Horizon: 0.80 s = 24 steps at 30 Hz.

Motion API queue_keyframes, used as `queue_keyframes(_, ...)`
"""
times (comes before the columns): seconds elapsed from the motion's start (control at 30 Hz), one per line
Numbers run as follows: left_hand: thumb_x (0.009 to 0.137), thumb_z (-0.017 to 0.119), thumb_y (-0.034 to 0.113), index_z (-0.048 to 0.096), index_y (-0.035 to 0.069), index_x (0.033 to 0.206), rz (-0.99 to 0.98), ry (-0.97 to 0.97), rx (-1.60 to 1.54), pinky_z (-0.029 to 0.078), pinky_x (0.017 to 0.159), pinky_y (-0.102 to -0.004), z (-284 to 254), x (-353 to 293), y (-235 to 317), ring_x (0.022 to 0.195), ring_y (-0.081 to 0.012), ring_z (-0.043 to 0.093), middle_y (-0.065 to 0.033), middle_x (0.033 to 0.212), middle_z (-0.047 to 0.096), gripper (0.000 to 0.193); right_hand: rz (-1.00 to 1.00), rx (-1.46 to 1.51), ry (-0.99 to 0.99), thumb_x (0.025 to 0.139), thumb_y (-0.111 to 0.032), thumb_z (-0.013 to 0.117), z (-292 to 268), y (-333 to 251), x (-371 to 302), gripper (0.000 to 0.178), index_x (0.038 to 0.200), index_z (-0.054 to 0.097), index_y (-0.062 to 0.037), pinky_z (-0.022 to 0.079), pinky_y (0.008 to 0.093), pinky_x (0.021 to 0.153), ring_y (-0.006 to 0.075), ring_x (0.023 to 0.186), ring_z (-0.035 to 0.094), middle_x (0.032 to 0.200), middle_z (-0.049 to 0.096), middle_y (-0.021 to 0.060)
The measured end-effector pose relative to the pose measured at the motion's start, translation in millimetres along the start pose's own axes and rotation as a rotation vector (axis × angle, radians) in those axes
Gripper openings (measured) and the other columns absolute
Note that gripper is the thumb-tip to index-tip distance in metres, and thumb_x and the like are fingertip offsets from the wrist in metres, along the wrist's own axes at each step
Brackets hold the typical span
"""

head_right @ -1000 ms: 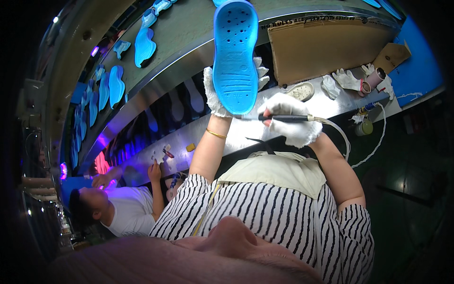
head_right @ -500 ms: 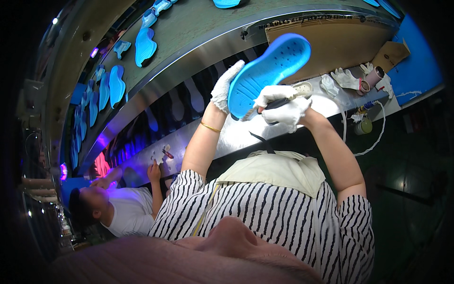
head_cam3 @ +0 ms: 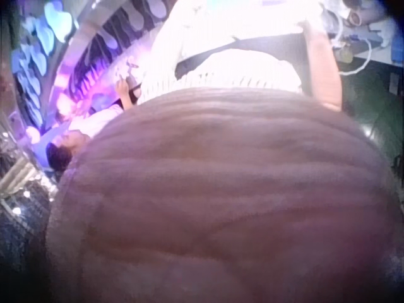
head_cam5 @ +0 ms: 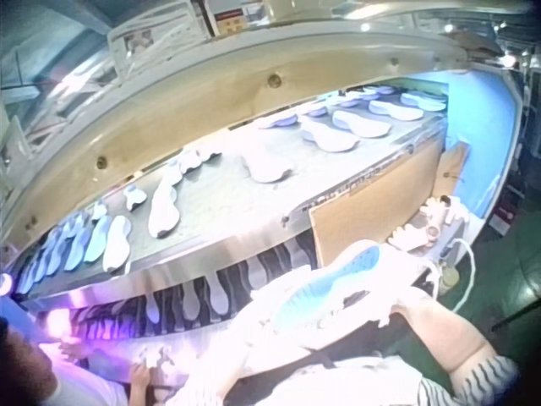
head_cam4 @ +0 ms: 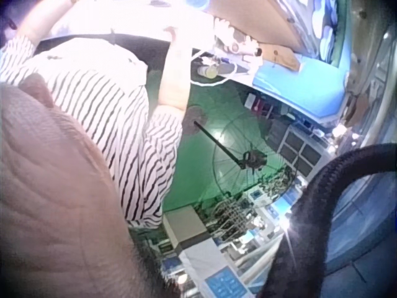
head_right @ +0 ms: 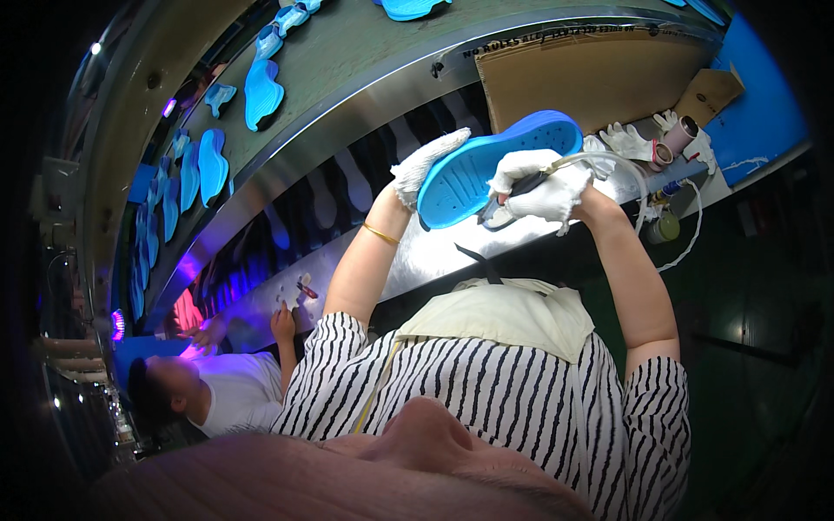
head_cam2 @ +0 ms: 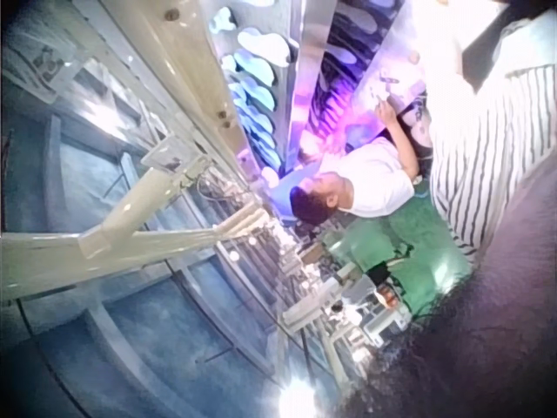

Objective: The person applies a substance to shoe soles using a specialized applicator tool. The person picks up blue soles from a conveyor, applies liquid along the inner edges, and places them back on the line.

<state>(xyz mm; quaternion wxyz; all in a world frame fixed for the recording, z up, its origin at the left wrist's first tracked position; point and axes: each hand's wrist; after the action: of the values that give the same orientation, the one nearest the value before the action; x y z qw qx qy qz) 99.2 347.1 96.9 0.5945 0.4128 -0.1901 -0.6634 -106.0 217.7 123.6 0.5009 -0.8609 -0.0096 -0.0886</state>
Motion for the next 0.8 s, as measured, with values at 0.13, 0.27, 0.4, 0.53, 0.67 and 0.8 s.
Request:
queue_keyframes(0.13,0.096,0.064,0.039,0.068,0.004,0.114,0.048,-0.07,0.007,0.061,0.074,-0.0337,-1,1,1,0.085,-0.0211,0.071,-0.0132,0.102,0.071,0.039,0.108,0.112,0.008,0.074,-0.001,0.069,-7,0,-3,0.014,0.087,0.065,-0.0048,0.053,0.0295,0.08,0.0159,0.084,0.064,0.093,0.067,0.0043)
queue_keyframes(0.27,0.097,0.062,0.041,0.065,-0.001,0.117,0.131,-0.038,-0.044,0.062,0.076,-0.0387,-8,-5,-1,0.083,-0.0244,0.072,-0.0175,0.101,0.071,0.047,0.169,-0.186,-0.001,0.075,-0.003,0.071,-17,-14,-9,0.016,0.091,0.065,-0.0058,0.052,0.0287,0.078,0.0136,0.083,0.063,0.089,0.068,0.002)
queue_keyframes(0.4,0.099,0.042,0.059,0.048,-0.002,0.14,0.278,-0.235,-0.446,0.054,0.096,-0.0522,-7,-4,-18,0.109,-0.0369,0.065,-0.0251,0.13,0.06,0.073,-0.006,0.324,0.289,0.082,-0.001,0.07,18,-27,-8,0.015,0.096,0.066,-0.002,0.053,0.0266,0.078,0.0109,0.085,0.065,0.093,0.069,0.0053)
queue_keyframes(0.53,0.093,0.043,0.068,0.023,0.004,0.155,0.403,-0.403,-0.662,0.043,0.108,-0.0559,-5,3,-29,0.131,-0.046,0.047,-0.0273,0.152,0.036,0.091,-0.126,0.198,0.404,0.079,0.003,0.076,71,-30,0,0.016,0.091,0.067,-0.0016,0.053,0.0297,0.078,0.014,0.084,0.065,0.09,0.068,0.0065)
queue_keyframes(0.67,0.091,0.045,0.068,0.028,0.004,0.154,0.406,-0.483,-0.694,0.041,0.11,-0.0532,-5,-3,-37,0.13,-0.0435,0.049,-0.026,0.15,0.04,0.091,0.061,0.341,0.153,0.08,-0.002,0.075,68,-29,-7,0.012,0.09,0.068,-0.0032,0.053,0.0262,0.072,0.0091,0.081,0.065,0.089,0.07,0.0034)
queue_keyframes(0.8,0.09,0.044,0.066,0.029,0.001,0.153,0.382,-0.82,-0.722,0.046,0.104,-0.0553,0,-4,-43,0.128,-0.0453,0.05,-0.0262,0.148,0.042,0.091,-0.038,0.39,0.502,0.084,-0.003,0.071,61,-31,5,0.008,0.091,0.067,-0.0023,0.052,0.0255,0.07,0.0085,0.079,0.063,0.088,0.068,0.0049)
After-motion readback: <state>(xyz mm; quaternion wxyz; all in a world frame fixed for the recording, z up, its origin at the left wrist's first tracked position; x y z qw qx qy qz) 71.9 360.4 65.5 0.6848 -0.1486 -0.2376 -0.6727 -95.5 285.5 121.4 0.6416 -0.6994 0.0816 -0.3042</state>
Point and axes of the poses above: each hand's wrist, its own x-axis towards the middle knuckle, its own z-axis out of the palm, y = z × x
